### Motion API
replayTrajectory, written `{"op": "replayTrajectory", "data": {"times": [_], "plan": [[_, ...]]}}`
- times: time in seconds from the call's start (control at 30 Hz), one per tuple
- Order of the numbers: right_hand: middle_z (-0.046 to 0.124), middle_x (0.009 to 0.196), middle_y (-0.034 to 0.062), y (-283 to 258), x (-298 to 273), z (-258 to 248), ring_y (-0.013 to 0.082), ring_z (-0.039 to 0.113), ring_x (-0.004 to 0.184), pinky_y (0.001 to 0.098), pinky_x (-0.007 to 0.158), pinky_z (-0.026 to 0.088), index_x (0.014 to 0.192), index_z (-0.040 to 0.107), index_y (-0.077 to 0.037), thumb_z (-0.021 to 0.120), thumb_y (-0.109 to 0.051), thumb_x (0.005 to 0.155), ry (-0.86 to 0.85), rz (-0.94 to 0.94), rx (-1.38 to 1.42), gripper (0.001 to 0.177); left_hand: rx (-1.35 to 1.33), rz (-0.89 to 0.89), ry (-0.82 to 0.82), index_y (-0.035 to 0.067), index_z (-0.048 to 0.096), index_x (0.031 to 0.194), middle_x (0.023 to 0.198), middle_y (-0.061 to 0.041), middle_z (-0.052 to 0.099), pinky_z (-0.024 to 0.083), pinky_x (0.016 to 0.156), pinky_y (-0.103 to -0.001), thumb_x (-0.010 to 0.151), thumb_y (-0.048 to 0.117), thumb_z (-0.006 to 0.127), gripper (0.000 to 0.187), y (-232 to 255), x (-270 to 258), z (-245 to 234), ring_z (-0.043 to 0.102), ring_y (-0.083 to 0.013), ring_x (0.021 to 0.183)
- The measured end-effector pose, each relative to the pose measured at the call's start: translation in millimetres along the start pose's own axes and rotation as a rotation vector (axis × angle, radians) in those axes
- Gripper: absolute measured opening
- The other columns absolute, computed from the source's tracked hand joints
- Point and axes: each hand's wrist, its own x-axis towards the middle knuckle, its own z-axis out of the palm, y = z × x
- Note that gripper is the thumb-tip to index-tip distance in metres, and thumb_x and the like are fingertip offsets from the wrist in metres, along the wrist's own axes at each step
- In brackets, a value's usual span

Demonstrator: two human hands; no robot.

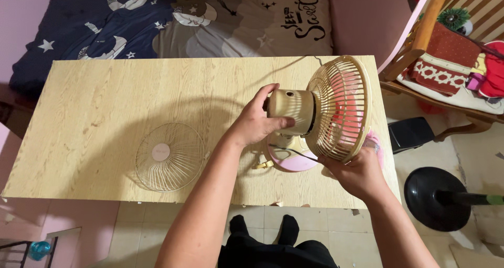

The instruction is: The person assembles a small table fan by attaching the motor housing to the fan cage and securing it with screws. They use a screwdriver to tighten the screws and ensure the components are properly aligned.

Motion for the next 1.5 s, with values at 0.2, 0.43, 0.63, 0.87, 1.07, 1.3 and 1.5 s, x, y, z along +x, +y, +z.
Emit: {"op": "replayTrajectory", "data": {"times": [0.2, 0.43, 0.63, 0.87, 1.07, 1.3, 1.5], "plan": [[0.08, 0.088, 0.0009, -2, 1, -1, 0.0064, 0.07, 0.078, 0.0272, 0.067, 0.059, 0.102, 0.078, -0.004, 0.081, -0.011, 0.084, 0.005, -0.145, -0.068, 0.019, 0.038, -0.015, 0.011, 0.008, 0.035, 0.155, 0.139, -0.015, 0.064, 0.053, 0.108, -0.04, 0.067, 0.041, 0.09, 0.109, 0, -1, 9, 0.063, -0.0274, 0.128], [0.079, 0.086, 0.0013, -1, 0, -2, 0.0064, 0.07, 0.075, 0.0274, 0.063, 0.06, 0.1, 0.077, -0.004, 0.079, -0.009, 0.085, -0.025, -0.093, 0.007, 0.016, -0.132, 0.058, -0.024, 0.008, 0.035, 0.154, 0.136, -0.016, 0.065, 0.055, 0.103, -0.04, 0.068, 0.036, 0.091, 0.107, -9, 2, 13, 0.067, -0.0286, 0.123], [0.079, 0.086, 0.0007, -2, 3, 0, 0.0064, 0.07, 0.076, 0.0271, 0.062, 0.061, 0.099, 0.078, -0.003, 0.079, -0.007, 0.085, -0.027, -0.103, -0.005, 0.016, -0.218, 0.041, -0.033, 0.012, 0.032, 0.147, 0.127, -0.016, 0.067, 0.057, 0.099, -0.04, 0.067, 0.041, 0.087, 0.102, -28, 9, 21, 0.07, -0.0291, 0.114], [0.077, 0.091, -0.0001, -4, 2, -1, 0.0064, 0.069, 0.081, 0.0277, 0.064, 0.064, 0.101, 0.077, -0.003, 0.078, -0.005, 0.083, -0.065, -0.083, 0.096, 0.018, -0.167, 0.03, -0.083, 0.012, 0.03, 0.148, 0.133, -0.017, 0.062, 0.049, 0.109, -0.046, 0.062, 0.046, 0.092, 0.111, -32, 17, 19, 0.061, -0.035, 0.128], [0.075, 0.082, 0.0022, -5, 3, -8, 0.0088, 0.068, 0.072, 0.0285, 0.059, 0.059, 0.097, 0.076, -0.002, 0.077, -0.003, 0.084, -0.058, -0.062, 0.044, 0.013, -0.334, -0.073, -0.17, 0.012, 0.045, 0.149, 0.137, -0.013, 0.063, 0.045, 0.11, -0.043, 0.071, 0.067, 0.076, 0.101, -21, 17, -6, 0.054, -0.0314, 0.133], [0.075, 0.078, 0.0017, -7, 9, -12, 0.009, 0.068, 0.069, 0.0282, 0.058, 0.057, 0.093, 0.075, -0.001, 0.078, -0.002, 0.082, -0.073, -0.134, -0.016, 0.012, -0.294, -0.03, -0.161, 0.006, 0.061, 0.127, 0.109, -0.012, 0.068, 0.058, 0.086, -0.038, 0.081, 0.033, 0.072, 0.055, -12, 33, 1, 0.067, -0.0226, 0.098], [0.078, 0.089, 0.0035, 2, 7, -9, 0.0117, 0.071, 0.081, 0.0297, 0.069, 0.058, 0.101, 0.076, -0.002, 0.08, -0.007, 0.083, 0.034, 0.004, 0.02, 0.019, -0.273, -0.024, -0.134, 0.006, 0.056, 0.119, 0.105, -0.012, 0.068, 0.061, 0.079, -0.037, 0.079, 0.036, 0.073, 0.053, -7, 26, 7, 0.07, -0.0209, 0.092]]}}
